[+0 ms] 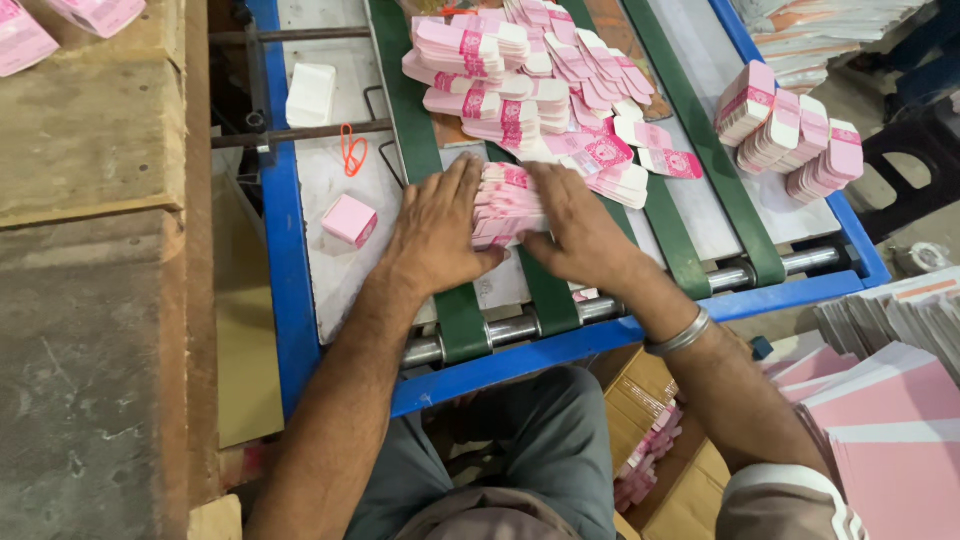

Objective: The person gathers pink and white paper sheets from a conveyor belt, aligns them into stacks, and secures each bundle with a rubber band. The person then places the completed bundles onto the side of the conveyor.

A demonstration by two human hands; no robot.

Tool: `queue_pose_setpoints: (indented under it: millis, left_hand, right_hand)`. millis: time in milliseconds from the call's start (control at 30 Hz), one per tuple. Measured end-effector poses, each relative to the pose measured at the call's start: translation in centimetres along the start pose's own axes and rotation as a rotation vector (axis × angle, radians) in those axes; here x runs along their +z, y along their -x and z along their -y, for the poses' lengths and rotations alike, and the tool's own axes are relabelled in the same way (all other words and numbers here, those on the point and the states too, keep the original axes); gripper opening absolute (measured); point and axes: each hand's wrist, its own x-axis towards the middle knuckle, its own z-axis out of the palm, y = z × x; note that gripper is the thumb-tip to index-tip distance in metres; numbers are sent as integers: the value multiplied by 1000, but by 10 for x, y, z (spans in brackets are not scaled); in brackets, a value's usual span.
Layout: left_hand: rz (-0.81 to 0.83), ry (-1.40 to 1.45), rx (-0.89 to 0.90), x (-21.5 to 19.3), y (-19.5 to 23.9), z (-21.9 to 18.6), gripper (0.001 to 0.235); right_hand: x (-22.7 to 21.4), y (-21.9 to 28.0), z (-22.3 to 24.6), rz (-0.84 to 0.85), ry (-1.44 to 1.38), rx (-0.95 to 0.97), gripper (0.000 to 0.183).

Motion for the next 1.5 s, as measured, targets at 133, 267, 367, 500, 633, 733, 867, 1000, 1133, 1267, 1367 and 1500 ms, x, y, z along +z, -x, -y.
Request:
queue_pose_setpoints:
  millis: [133,267,367,500,633,733,867,1000,1133,1267,1367,1500]
  left_hand:
    - [-91,-38,73,5,2,3,99]
    - [-120,62,38,10,1,3,76]
    - [-126,105,18,9,1,3,72]
    - [-100,71,2,8,3,-3,75]
    - [-27,-20,-23,-1,7,-11,101]
    - [33,-98,-74,-7,7,-17,116]
    - [67,-160,-85,-10,6,-19,114]
    - [21,-171,-71,-6,8,-16,110]
    - [19,-122,-77,-4,9,-16,98]
    - [11,-124,-70,-7,11,-18,91]
    - [22,-112,-76,-5,9,-17,95]
    - [-37,-162,-33,-1,9,-16,102]
  right_hand:
    - [6,4,-3,73,18,33,75]
    - [6,6,-17,82,-348,316,71]
    - [18,10,-21,-51,-622,408,84]
    - [31,20,-26,-203,-947,496,88]
    - [43,30,-24,-241,-1058,516,96]
    - [54,32,-21,-254,-1017,467,103]
    - [54,33,-23,-248,-1045,451,103]
    - [55,34,-20,-246,-976,404,103]
    - [47,32,-14,-241,-868,473,103]
    - [37,32,-4,-285,-482,301,97]
    - [27,28,0,-199,-169,272,86]
    - [15,26,4,-146,3,214,79]
